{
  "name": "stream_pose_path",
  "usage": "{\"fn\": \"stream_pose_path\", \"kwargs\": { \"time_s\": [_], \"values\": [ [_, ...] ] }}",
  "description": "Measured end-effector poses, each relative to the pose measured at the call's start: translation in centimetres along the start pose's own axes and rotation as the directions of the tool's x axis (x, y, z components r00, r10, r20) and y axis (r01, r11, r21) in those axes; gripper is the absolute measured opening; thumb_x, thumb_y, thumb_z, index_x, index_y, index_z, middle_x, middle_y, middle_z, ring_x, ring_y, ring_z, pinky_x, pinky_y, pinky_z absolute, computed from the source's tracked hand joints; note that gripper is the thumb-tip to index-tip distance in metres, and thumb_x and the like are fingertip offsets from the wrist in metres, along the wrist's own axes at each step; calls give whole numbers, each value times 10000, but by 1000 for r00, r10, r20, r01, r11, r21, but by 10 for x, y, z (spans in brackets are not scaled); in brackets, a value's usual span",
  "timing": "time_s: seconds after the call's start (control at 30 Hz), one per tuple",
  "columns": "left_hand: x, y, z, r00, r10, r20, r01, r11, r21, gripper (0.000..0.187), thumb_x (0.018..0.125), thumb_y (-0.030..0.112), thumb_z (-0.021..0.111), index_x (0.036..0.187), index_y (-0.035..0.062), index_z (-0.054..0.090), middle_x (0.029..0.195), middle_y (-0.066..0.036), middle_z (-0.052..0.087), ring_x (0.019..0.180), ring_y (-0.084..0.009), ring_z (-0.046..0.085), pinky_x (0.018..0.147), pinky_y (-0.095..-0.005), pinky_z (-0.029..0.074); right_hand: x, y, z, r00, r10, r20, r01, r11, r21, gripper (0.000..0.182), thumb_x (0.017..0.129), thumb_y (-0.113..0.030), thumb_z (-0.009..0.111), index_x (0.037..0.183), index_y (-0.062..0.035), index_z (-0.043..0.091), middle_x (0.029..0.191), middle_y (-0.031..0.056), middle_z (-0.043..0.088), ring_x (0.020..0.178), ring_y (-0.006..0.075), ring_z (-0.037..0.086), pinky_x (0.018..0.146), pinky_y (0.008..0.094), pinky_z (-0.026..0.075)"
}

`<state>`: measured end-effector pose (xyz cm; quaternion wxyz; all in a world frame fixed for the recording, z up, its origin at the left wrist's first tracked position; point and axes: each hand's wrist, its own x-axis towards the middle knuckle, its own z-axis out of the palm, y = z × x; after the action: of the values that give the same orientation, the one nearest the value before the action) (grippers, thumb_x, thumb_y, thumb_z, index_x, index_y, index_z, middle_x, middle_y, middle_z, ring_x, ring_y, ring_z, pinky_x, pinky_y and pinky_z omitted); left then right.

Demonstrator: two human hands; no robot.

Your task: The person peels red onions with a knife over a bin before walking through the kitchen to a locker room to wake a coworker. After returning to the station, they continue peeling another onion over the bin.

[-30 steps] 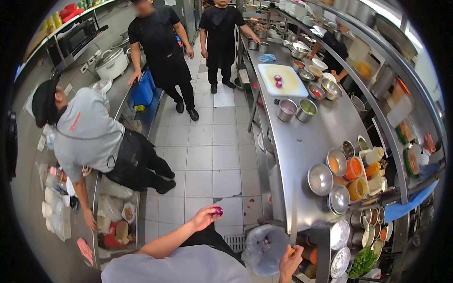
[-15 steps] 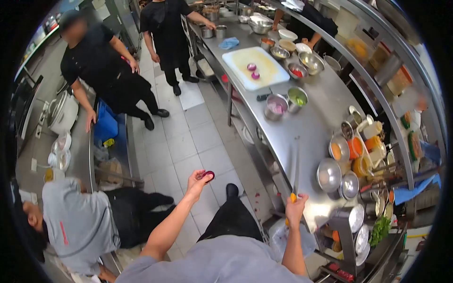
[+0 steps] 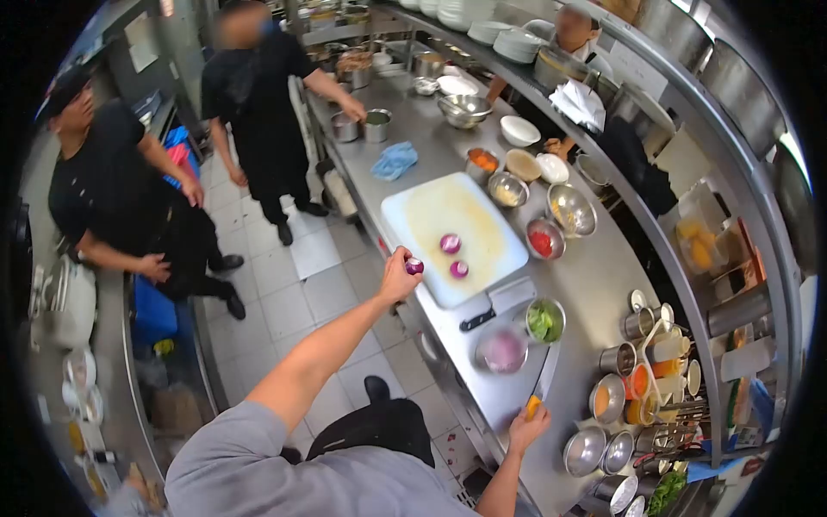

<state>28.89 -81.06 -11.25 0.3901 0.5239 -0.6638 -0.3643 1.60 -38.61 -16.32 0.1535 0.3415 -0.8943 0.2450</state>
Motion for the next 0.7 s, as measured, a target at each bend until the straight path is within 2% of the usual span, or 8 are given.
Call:
{"fn": "stream_pose_path", "kwargs": {
  "time_s": [0.2,0.3,0.37,0.43,0.5,0.57,0.63,0.7],
  "values": [
    [120,-37,42,935,306,180,-316,948,29,443,778,-18,701,1164,31,488,1236,-219,539,1196,-429,474,1018,-476,428,29,-105,-27,946,280,-166,-233,938,256,347,884,-31,620,1220,22,556,1141,155,583,998,255,576,831,374,480],
    [142,-36,25,852,451,268,-456,889,-44,674,737,71,781,1330,57,463,1356,-230,495,1289,-412,445,1090,-460,398,59,-214,-35,941,239,-241,-152,931,332,312,890,2,608,1196,34,556,1094,138,583,931,226,563,834,326,478],
    [140,-28,-17,837,467,285,-481,876,-23,732,739,149,803,1375,63,451,1391,-239,475,1318,-412,431,1113,-451,381,71,-278,-15,963,164,-214,-79,931,357,307,921,-22,595,1219,32,542,1101,135,603,900,202,583,818,323,477],
    [139,-65,-56,765,575,290,-545,818,-183,676,762,175,788,1351,56,478,1384,-246,477,1308,-415,440,1112,-442,381,84,-345,25,986,-2,-166,71,910,407,306,921,-18,596,1217,36,540,1086,131,606,885,197,581,821,320,479],
    [137,-125,-96,761,575,299,-520,817,-247,551,792,174,755,1278,51,527,1362,-233,492,1277,-392,472,1061,-447,416,88,-446,59,991,-105,-88,134,874,467,267,930,-19,595,1188,39,559,1020,115,613,856,188,575,785,304,481],
    [147,-162,-176,765,425,484,-316,903,-292,436,813,181,730,1185,32,558,1276,-199,553,1195,-371,536,986,-459,452,78,-527,113,984,-177,39,130,842,524,227,944,-22,579,1163,39,579,954,110,615,818,180,569,753,305,475],
    [164,-220,-243,734,221,643,-98,970,-221,350,828,206,721,1082,12,575,1137,-165,613,1082,-368,591,914,-469,474,55,-592,180,943,-170,285,-34,805,593,193,919,3,583,1109,17,611,903,103,613,759,175,588,702,305,496],
    [199,-300,-299,563,58,824,-12,998,-62,395,825,250,728,1108,4,605,1100,-172,654,1064,-374,618,923,-456,491,36,-635,236,697,-373,612,-99,795,598,247,908,1,595,1154,-12,612,775,42,599,717,119,574,637,272,494]
  ]
}}
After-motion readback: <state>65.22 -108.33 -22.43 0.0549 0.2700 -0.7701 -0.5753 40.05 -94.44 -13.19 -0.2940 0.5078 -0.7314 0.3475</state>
